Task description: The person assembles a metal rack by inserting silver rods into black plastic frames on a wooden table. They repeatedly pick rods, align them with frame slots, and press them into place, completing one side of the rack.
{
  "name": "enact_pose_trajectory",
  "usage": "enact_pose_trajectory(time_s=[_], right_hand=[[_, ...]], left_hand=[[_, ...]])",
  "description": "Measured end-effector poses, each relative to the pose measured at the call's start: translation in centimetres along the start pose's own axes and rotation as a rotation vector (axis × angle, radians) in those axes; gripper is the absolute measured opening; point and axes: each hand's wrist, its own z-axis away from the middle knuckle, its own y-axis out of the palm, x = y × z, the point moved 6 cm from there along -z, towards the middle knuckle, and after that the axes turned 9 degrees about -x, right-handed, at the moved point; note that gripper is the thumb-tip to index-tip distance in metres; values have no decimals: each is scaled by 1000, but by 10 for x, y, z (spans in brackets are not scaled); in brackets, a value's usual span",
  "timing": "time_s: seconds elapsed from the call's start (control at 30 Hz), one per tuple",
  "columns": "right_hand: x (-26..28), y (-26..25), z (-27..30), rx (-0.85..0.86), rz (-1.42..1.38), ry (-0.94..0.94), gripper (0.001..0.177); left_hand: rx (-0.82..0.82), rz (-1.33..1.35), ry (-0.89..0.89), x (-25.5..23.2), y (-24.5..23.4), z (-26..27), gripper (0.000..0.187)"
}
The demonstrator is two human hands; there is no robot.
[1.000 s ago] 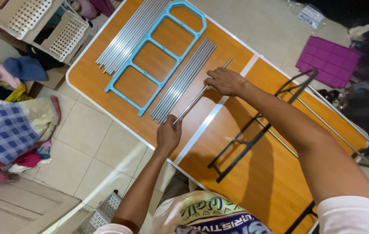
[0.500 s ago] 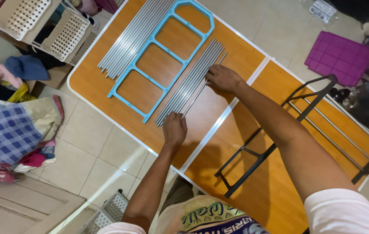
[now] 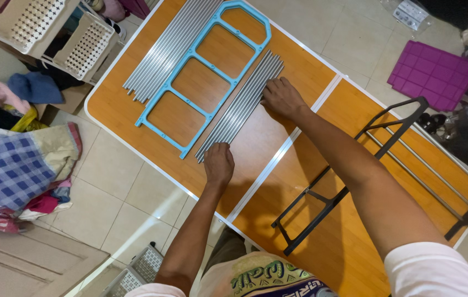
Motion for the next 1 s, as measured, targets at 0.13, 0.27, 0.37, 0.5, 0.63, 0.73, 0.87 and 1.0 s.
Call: enact_pose_trajectory(time_s=[0.13,0.27,0.37,0.5,0.63,0.73,0.87,1.0], right_hand=[[0,-4,-1,-58,40,44,38],[1,-9,0,-71,-10,69,37],[0,-18,3,-84,-8,79,36],[-1,-30,9,-29,-9,92,37],[-4,-43,17,52,-81,151,38],[-7,-58,24,113,-221,212,37],[-7,-99,37,90,-406,355,46],[2,-161,65,-53,-514,485,54]], left_hand=[[3,21,-5,-3,-2,0,8],[-13,51,10,-7,-6,0,4],[-30,66,39,-10,-5,0,3],[-35,55,71,-11,-3,0,1],[-19,50,71,-14,-4,0,3],[-18,93,94,-24,-13,-2,9],[-10,220,146,-49,-36,-2,21],[92,409,47,-71,-53,4,34]])
